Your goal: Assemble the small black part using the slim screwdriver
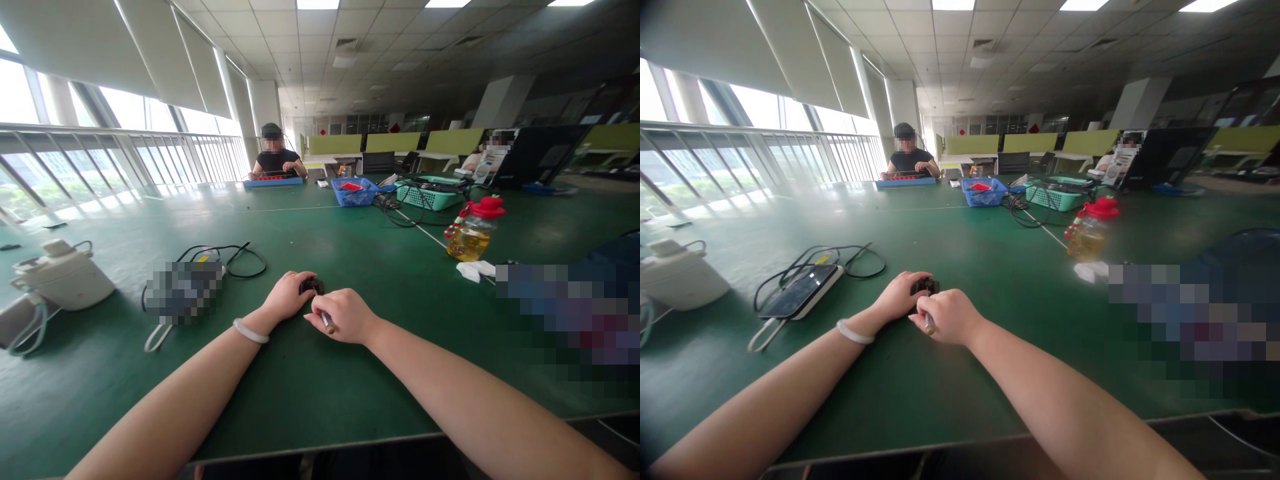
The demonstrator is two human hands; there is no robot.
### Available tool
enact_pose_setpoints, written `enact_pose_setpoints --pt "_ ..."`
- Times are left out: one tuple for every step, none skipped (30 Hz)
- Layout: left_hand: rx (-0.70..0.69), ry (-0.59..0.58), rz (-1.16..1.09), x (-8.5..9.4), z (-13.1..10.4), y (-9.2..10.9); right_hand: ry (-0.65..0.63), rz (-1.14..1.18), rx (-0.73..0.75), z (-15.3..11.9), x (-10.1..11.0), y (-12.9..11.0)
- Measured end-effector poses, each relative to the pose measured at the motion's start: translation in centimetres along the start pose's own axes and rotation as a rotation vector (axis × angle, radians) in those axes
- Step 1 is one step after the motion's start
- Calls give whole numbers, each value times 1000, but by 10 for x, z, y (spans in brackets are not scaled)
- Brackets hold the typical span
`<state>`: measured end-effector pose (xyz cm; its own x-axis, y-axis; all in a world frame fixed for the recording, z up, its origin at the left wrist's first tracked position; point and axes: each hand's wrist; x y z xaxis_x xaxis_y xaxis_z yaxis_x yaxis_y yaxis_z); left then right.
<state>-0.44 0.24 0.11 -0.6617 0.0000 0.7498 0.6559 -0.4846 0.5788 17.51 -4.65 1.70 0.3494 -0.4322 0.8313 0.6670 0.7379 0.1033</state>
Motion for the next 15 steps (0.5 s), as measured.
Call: enact_pose_setpoints --pt "-2 2 0 0 0 1 -6 -13 1 0 0 -1" --pt "-5 2 0 0 0 1 -16 -29 -3 0 0 -2" --pt "-8 1 1 1 0 1 -27 -44 -9 1 1 -3" --pt "-9 -1 2 1 0 2 -35 -59 -17 1 2 -3" --pt "-8 -4 3 1 -1 2 -39 -72 -24 1 4 -3" --pt "-8 -8 5 1 -1 2 -36 -81 -30 2 5 -2" --pt "-7 -10 7 1 -1 2 -30 -84 -33 2 6 -1" --pt "-7 -10 9 1 0 2 -22 -84 -35 2 6 0" --pt "-6 -8 12 1 0 2 -13 -81 -36 2 6 1" --pt "-5 -6 14 1 0 2 -4 -79 -36 2 6 2" --pt "-5 -4 16 1 0 2 3 -79 -34 2 5 2" --pt "-4 -2 16 1 0 2 10 -83 -31 2 4 2" --pt "-3 -1 16 1 0 2 19 -89 -28 2 3 2" --pt "-3 0 15 1 0 2 27 -96 -25 1 2 2" --pt "-5 3 13 1 0 1 36 -102 -22 1 1 1"
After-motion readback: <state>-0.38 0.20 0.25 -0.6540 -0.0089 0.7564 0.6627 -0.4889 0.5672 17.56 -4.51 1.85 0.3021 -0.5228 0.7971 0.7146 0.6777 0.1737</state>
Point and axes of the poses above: each hand's wrist, its own z-axis towards the middle knuckle, its own x-axis out of the back of the hand, y = z × x, and after that the axes turned 15 degrees about -z, right-handed
